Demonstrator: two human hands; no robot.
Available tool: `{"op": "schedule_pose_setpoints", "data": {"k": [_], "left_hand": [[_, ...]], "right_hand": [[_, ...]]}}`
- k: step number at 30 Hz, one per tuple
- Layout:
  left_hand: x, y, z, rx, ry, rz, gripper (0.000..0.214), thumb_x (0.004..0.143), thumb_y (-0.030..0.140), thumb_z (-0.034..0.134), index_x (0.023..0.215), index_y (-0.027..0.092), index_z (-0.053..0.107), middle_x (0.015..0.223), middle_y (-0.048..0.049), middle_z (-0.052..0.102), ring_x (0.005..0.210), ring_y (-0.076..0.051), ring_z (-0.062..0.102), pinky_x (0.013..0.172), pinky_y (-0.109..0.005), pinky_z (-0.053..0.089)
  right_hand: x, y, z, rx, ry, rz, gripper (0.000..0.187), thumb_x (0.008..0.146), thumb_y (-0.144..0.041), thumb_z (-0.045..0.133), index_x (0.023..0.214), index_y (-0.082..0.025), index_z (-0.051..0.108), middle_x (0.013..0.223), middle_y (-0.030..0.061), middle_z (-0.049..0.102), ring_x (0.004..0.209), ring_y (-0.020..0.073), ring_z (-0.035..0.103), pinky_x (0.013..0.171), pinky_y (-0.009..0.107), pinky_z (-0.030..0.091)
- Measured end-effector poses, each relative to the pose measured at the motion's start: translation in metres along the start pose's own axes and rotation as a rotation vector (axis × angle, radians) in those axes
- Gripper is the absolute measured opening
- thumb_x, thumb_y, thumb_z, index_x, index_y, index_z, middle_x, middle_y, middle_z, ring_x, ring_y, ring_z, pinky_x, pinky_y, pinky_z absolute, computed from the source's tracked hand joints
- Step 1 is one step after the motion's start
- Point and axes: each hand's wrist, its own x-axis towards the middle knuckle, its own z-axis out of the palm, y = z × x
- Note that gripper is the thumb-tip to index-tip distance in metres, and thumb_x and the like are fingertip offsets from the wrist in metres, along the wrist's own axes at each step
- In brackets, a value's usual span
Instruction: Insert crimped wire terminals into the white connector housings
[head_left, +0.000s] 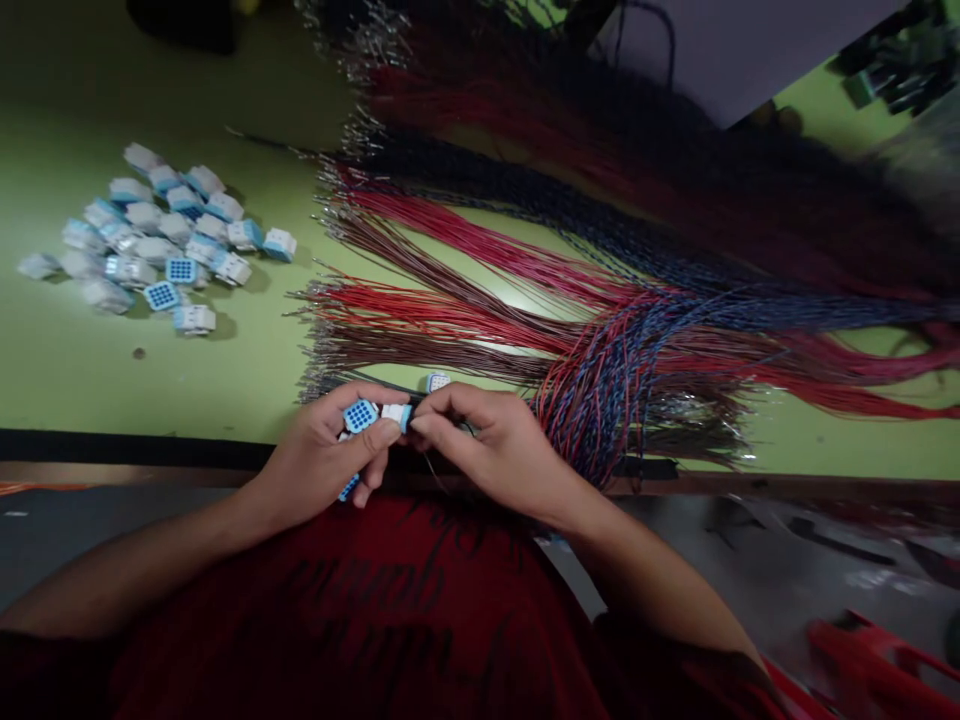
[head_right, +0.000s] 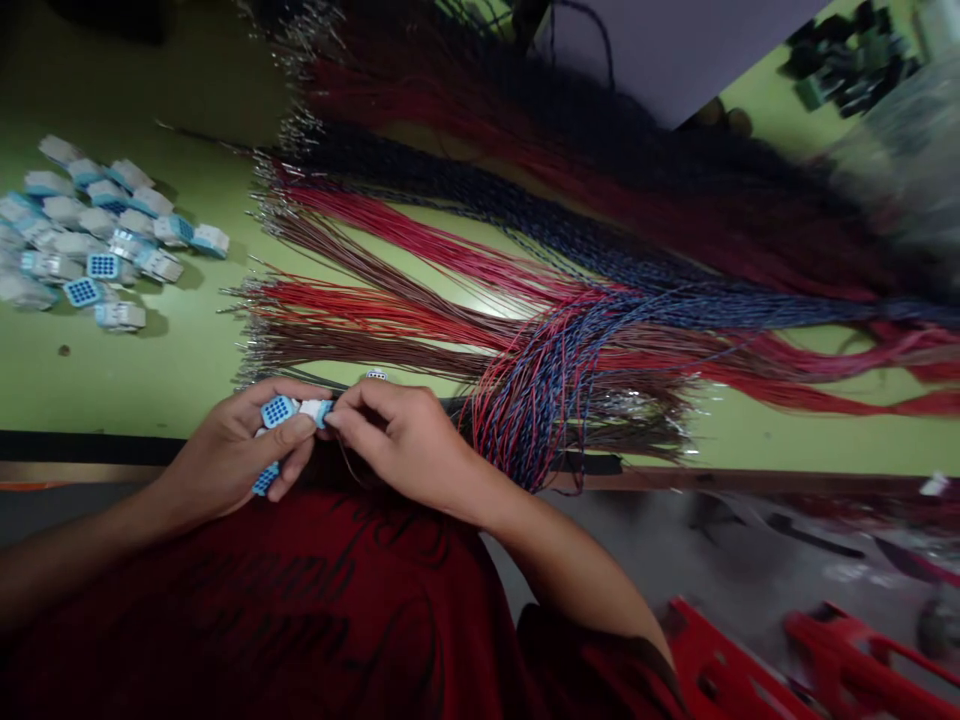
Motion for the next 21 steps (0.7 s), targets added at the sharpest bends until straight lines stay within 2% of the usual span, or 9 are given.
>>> {"op": "schedule_pose_setpoints", "data": {"k": [2,4,6,8,12,16,18,20,21], "left_hand": [[0.003,0.01,-0.003,-0.029,0.022,-0.002,0.03,0.087,0.036,0.067,0.106,0.018,0.054,0.047,0.0073,0.058,0.031,-0.008,0.048,0.034,-0.015,0.035],[0.008,0.021,-0.005,-0.056,0.042,-0.013,0.033,0.085,0.038,0.069,0.107,0.018,0.054,0.05,0.006,0.06,0.03,-0.007,0.046,0.032,-0.015,0.033],[0.014,0.031,-0.006,-0.068,0.03,-0.038,0.035,0.085,0.04,0.07,0.107,0.018,0.055,0.055,0.0036,0.064,0.029,-0.007,0.045,0.032,-0.015,0.03],[0.021,0.037,-0.006,-0.077,0.007,-0.058,0.035,0.084,0.041,0.071,0.106,0.018,0.057,0.059,0.0018,0.066,0.029,-0.006,0.044,0.031,-0.015,0.029],[0.033,0.037,-0.004,-0.119,-0.045,-0.064,0.033,0.083,0.041,0.072,0.102,0.017,0.059,0.062,0.0006,0.066,0.031,-0.006,0.046,0.032,-0.015,0.03],[0.037,0.033,-0.005,-0.147,-0.089,-0.065,0.033,0.081,0.042,0.074,0.099,0.017,0.06,0.055,0.0037,0.062,0.03,-0.005,0.043,0.031,-0.015,0.029],[0.037,0.033,-0.006,-0.148,-0.099,-0.064,0.036,0.079,0.043,0.077,0.099,0.018,0.06,0.051,0.006,0.059,0.029,-0.006,0.042,0.03,-0.015,0.029],[0.036,0.033,-0.006,-0.157,-0.097,-0.055,0.04,0.075,0.044,0.08,0.098,0.018,0.06,0.048,0.0078,0.055,0.03,-0.007,0.042,0.03,-0.015,0.029],[0.036,0.033,-0.007,-0.162,-0.097,-0.05,0.042,0.074,0.045,0.08,0.098,0.019,0.06,0.046,0.0085,0.054,0.03,-0.007,0.042,0.03,-0.015,0.029]], "right_hand": [[0.012,0.012,-0.015,-0.189,0.125,-0.056,0.018,0.095,-0.023,0.055,0.084,-0.016,0.067,0.081,0.0039,0.07,0.074,0.0138,0.063,0.071,0.026,0.048],[0.027,0.029,-0.028,-0.522,0.286,-0.059,0.019,0.094,-0.02,0.054,0.084,-0.015,0.069,0.086,0.0089,0.07,0.083,0.0192,0.062,0.079,0.034,0.047],[0.04,0.046,-0.037,-0.8,0.29,-0.022,0.021,0.091,-0.015,0.052,0.079,-0.015,0.07,0.084,0.0118,0.068,0.083,0.0227,0.059,0.077,0.038,0.044],[0.046,0.058,-0.043,-0.915,0.255,-0.03,0.024,0.089,-0.012,0.05,0.076,-0.015,0.069,0.082,0.0121,0.067,0.082,0.0238,0.058,0.075,0.04,0.042],[0.035,0.058,-0.056,-0.683,0.343,-0.133,0.018,0.089,-0.014,0.051,0.079,-0.018,0.066,0.084,0.0085,0.069,0.084,0.0217,0.063,0.079,0.038,0.048],[0.017,0.022,-0.058,-0.352,0.363,-0.07,0.008,0.085,-0.015,0.06,0.085,-0.021,0.065,0.08,0.0024,0.07,0.073,0.0153,0.064,0.07,0.029,0.052],[0.017,-0.002,-0.048,-0.216,0.219,-0.125,0.005,0.087,-0.016,0.063,0.087,-0.02,0.066,0.08,0.0018,0.071,0.072,0.0134,0.065,0.068,0.026,0.053],[0.022,-0.02,-0.034,-0.022,-0.036,-0.212,0.007,0.09,-0.016,0.062,0.089,-0.02,0.068,0.085,0.0018,0.074,0.078,0.0119,0.068,0.074,0.024,0.054],[0.026,-0.024,-0.027,0.062,-0.109,-0.213,0.009,0.091,-0.016,0.061,0.088,-0.019,0.068,0.087,0.0018,0.074,0.081,0.0116,0.069,0.076,0.023,0.054]]}}
